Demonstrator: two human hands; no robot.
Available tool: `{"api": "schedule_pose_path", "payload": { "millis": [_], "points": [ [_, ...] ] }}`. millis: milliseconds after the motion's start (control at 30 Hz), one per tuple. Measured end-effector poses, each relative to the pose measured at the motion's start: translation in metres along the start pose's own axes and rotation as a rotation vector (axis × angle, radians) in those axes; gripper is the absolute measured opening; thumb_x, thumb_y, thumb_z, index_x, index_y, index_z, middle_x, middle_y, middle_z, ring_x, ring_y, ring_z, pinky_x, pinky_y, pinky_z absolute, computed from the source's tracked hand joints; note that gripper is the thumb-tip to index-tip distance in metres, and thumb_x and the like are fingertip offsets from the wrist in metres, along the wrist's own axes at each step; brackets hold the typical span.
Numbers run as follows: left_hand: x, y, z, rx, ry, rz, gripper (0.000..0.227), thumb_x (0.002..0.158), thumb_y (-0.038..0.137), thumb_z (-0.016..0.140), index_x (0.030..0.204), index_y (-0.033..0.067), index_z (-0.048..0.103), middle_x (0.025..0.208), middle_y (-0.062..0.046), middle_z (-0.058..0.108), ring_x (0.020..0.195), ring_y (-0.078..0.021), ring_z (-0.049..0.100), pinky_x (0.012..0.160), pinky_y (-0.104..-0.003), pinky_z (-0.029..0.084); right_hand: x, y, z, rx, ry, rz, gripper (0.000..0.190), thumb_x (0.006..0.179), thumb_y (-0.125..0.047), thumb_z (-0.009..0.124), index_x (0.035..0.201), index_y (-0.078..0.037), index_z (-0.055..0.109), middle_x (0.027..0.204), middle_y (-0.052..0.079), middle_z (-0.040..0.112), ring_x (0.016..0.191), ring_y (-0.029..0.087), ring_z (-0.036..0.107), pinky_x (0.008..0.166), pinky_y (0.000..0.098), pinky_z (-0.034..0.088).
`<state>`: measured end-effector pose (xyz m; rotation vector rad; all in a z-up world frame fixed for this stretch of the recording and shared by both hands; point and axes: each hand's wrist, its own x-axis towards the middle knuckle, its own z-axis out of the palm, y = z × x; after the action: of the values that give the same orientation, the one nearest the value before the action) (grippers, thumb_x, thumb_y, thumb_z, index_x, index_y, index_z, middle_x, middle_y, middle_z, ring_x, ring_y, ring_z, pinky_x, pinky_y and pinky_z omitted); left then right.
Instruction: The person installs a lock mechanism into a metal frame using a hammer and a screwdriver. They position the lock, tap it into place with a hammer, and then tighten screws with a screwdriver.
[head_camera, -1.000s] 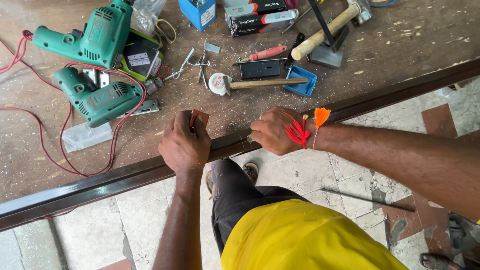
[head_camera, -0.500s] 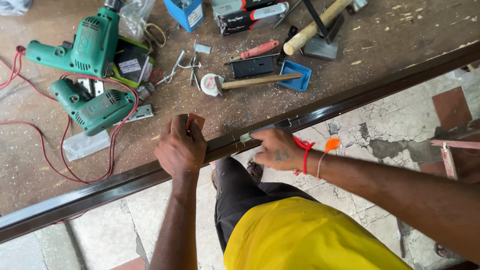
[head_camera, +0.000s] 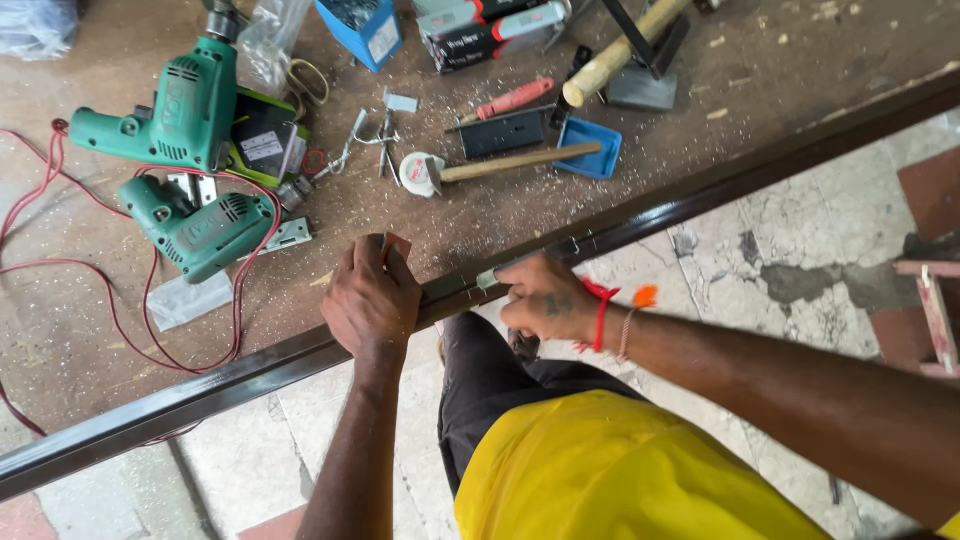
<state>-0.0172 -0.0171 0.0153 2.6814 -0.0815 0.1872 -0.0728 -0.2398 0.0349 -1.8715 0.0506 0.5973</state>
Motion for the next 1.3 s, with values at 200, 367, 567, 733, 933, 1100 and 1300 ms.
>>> {"api": "schedule_pose_path", "payload": {
  "millis": [200,367,567,733,933,1100,1300],
  "points": [
    [0.000,0.004,0.000,-0.001,0.007,0.009,0.008,0.094,0.020,0.067,0.093,0.0126,0.067,0.090,-0.012,0.072,0.074,-0.0343,0.072,0.062,-0.047,0.055,-0.004,0.006,-0.002,-0.027,-0.016,0.009,0.016,0.072,-0.006,0.063,0.061,-0.002,0.052,0.048,0.010,0.060,0.040,0.013,0.059,0.040,0.0350,0.045],
    [0.004,0.008,0.001,-0.050,0.062,0.024,0.002,0.091,0.017,0.069,0.092,0.0147,0.069,0.091,-0.010,0.073,0.074,-0.0363,0.071,0.061,-0.048,0.054,0.002,0.011,-0.011,-0.050,-0.006,0.005,0.003,0.077,-0.008,0.064,0.079,-0.007,0.064,0.053,0.006,0.065,0.044,0.012,0.064,0.042,0.0293,0.047],
    [0.006,0.010,-0.003,-0.044,0.045,0.022,0.005,0.090,0.017,0.069,0.093,0.0131,0.068,0.089,-0.010,0.072,0.072,-0.0352,0.071,0.062,-0.047,0.055,0.005,0.009,-0.003,0.314,0.064,0.295,0.025,0.085,-0.009,0.061,0.093,0.011,0.073,0.054,0.012,0.065,0.038,0.015,0.059,0.035,0.0289,0.045],
    [0.006,0.011,-0.006,-0.022,0.057,0.037,0.010,0.088,0.021,0.072,0.094,0.0129,0.070,0.088,-0.010,0.072,0.071,-0.0352,0.071,0.061,-0.047,0.054,-0.001,0.005,0.001,0.349,0.124,0.285,0.027,0.084,-0.008,0.061,0.105,0.005,0.072,0.054,0.010,0.066,0.037,0.014,0.059,0.035,0.0286,0.047],
    [0.008,0.009,-0.005,-0.021,0.007,0.011,0.010,0.090,0.022,0.071,0.094,0.0123,0.070,0.088,-0.010,0.073,0.068,-0.0314,0.071,0.059,-0.045,0.055,0.001,0.012,0.005,0.445,0.189,0.388,0.027,0.091,-0.012,0.062,0.108,0.006,0.072,0.056,0.011,0.065,0.038,0.014,0.059,0.035,0.0288,0.044],
    [0.006,0.006,-0.002,0.001,-0.001,0.014,0.013,0.091,0.024,0.071,0.094,0.0117,0.070,0.088,-0.011,0.073,0.070,-0.0320,0.072,0.060,-0.045,0.055,0.000,0.027,0.010,0.407,0.195,0.264,0.023,0.092,-0.010,0.064,0.106,0.007,0.072,0.056,0.009,0.065,0.039,0.013,0.059,0.036,0.0287,0.046],
    [0.006,0.007,-0.003,-0.017,0.014,0.018,0.013,0.092,0.025,0.069,0.096,0.0127,0.071,0.091,-0.011,0.074,0.075,-0.0339,0.073,0.063,-0.047,0.055,-0.001,0.031,0.013,0.413,0.220,0.252,0.022,0.092,-0.008,0.066,0.107,0.006,0.073,0.057,0.008,0.066,0.040,0.012,0.059,0.036,0.0285,0.047]
  ]
}}
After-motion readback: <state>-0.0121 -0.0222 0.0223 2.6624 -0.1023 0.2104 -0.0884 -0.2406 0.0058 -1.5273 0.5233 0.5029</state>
